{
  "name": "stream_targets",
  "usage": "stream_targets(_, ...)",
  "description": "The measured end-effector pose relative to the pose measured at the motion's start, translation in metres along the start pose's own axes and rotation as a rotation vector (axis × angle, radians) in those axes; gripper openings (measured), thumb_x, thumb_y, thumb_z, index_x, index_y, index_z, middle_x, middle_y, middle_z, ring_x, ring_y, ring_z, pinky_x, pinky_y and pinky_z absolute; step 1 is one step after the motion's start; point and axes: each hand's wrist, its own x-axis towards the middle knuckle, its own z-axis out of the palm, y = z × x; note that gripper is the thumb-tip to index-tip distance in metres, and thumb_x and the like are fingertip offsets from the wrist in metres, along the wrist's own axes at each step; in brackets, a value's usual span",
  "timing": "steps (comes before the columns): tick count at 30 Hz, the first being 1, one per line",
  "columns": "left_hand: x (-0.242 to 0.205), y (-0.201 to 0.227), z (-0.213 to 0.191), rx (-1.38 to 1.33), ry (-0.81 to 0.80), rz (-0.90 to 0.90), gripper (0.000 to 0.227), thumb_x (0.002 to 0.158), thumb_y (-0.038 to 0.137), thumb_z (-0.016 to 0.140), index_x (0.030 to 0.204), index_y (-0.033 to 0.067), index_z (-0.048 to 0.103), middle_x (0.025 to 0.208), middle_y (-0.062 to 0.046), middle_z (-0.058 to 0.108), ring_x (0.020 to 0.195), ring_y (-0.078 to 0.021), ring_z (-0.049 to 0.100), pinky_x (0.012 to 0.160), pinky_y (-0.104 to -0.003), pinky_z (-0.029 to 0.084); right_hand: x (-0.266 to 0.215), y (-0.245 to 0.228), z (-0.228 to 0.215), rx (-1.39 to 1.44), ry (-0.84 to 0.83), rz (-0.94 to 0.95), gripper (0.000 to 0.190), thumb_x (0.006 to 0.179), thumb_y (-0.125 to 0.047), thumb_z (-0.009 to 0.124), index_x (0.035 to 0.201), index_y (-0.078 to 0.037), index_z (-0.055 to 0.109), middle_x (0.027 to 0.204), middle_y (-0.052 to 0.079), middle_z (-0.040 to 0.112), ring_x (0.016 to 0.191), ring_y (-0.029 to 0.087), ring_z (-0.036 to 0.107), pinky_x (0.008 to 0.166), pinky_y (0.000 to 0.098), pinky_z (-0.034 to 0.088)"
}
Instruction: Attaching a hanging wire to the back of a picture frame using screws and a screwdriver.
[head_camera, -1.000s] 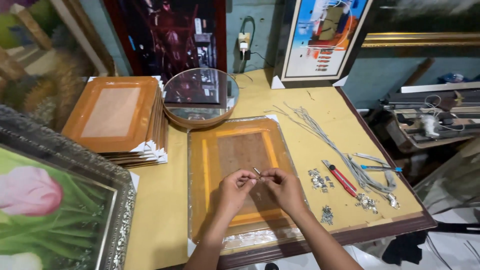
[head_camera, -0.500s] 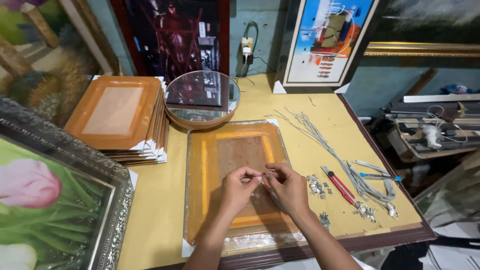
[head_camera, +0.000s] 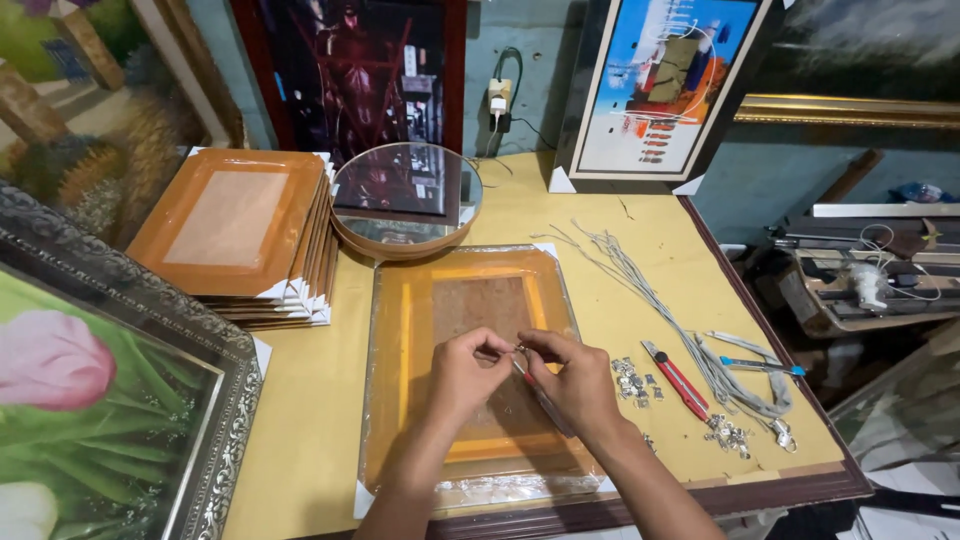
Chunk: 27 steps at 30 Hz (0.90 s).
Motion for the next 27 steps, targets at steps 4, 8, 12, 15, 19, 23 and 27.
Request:
stream_targets(4, -0.002, 0.007, 0.001, 0.034, 0.017, -0.003, 0.008, 0.063, 0.014, 0.068, 0.07, 0.014, 0.066, 0.07, -0.001, 0.069, 0.063, -0.0124, 0.067, 0.055, -0.025, 0.051, 0.001, -0.003, -0.004, -0.105, -0.013, -0.159, 0.021, 0.069, -0.001, 0.063, 0.084, -0.014, 0.072, 0.072, 0.005, 0.071, 0.069, 0.022, 0.069, 0.065, 0.0307, 0.056)
stream_targets(8, -0.004, 0.017, -0.001, 0.065, 0.044, 0.037, 0.012, 0.063, 0.012, 0.066, 0.074, 0.0149, 0.061, 0.07, -0.001, 0.068, 0.062, -0.0121, 0.066, 0.058, -0.024, 0.05, 0.003, -0.003, -0.004, -0.109, 0.011, -0.205, 0.018, 0.068, -0.002, 0.065, 0.081, -0.013, 0.072, 0.071, 0.007, 0.07, 0.068, 0.022, 0.068, 0.063, 0.0313, 0.056)
stream_targets(12, -0.005, 0.026, 0.003, 0.144, 0.083, 0.116, 0.015, 0.065, 0.012, 0.065, 0.078, 0.0174, 0.06, 0.072, -0.001, 0.069, 0.065, -0.0156, 0.067, 0.06, -0.027, 0.05, 0.004, 0.001, -0.003, 0.042, 0.068, -0.068, 0.017, 0.069, -0.005, 0.066, 0.082, -0.014, 0.072, 0.069, 0.004, 0.071, 0.068, 0.018, 0.069, 0.065, 0.0302, 0.055)
stream_targets(15, -0.003, 0.03, 0.005, 0.078, 0.113, 0.243, 0.015, 0.065, 0.005, 0.064, 0.076, 0.0157, 0.065, 0.069, -0.004, 0.068, 0.065, -0.0187, 0.066, 0.059, -0.027, 0.052, 0.004, 0.002, -0.004, 0.118, 0.1, 0.002, 0.014, 0.069, -0.003, 0.067, 0.081, -0.009, 0.07, 0.07, 0.008, 0.07, 0.069, 0.018, 0.068, 0.064, 0.0286, 0.054)
stream_targets(19, -0.005, 0.03, 0.013, -0.043, 0.139, 0.211, 0.015, 0.066, 0.004, 0.065, 0.077, 0.0139, 0.067, 0.07, -0.005, 0.068, 0.065, -0.0173, 0.066, 0.059, -0.026, 0.052, 0.004, 0.0, -0.005, 0.149, 0.135, 0.014, 0.012, 0.069, -0.001, 0.067, 0.081, -0.006, 0.07, 0.07, 0.01, 0.07, 0.068, 0.019, 0.068, 0.063, 0.0291, 0.055)
stream_targets(23, -0.009, 0.029, 0.018, -0.185, 0.122, 0.054, 0.013, 0.068, 0.004, 0.064, 0.08, 0.0099, 0.067, 0.074, -0.008, 0.068, 0.067, -0.0146, 0.065, 0.057, -0.025, 0.053, 0.0, -0.003, -0.004, 0.19, 0.183, 0.065, 0.01, 0.071, -0.002, 0.067, 0.08, -0.006, 0.068, 0.07, 0.011, 0.07, 0.068, 0.017, 0.067, 0.063, 0.0291, 0.054)
stream_targets(27, -0.005, 0.02, 0.022, -0.25, 0.132, -0.016, 0.013, 0.068, 0.004, 0.067, 0.079, 0.0093, 0.068, 0.074, -0.007, 0.068, 0.067, -0.0104, 0.065, 0.058, -0.021, 0.054, 0.001, 0.002, -0.002, 0.412, 0.169, 0.199, 0.009, 0.074, -0.002, 0.065, 0.083, 0.0, 0.065, 0.075, 0.014, 0.068, 0.07, 0.018, 0.062, 0.063, 0.0313, 0.056)
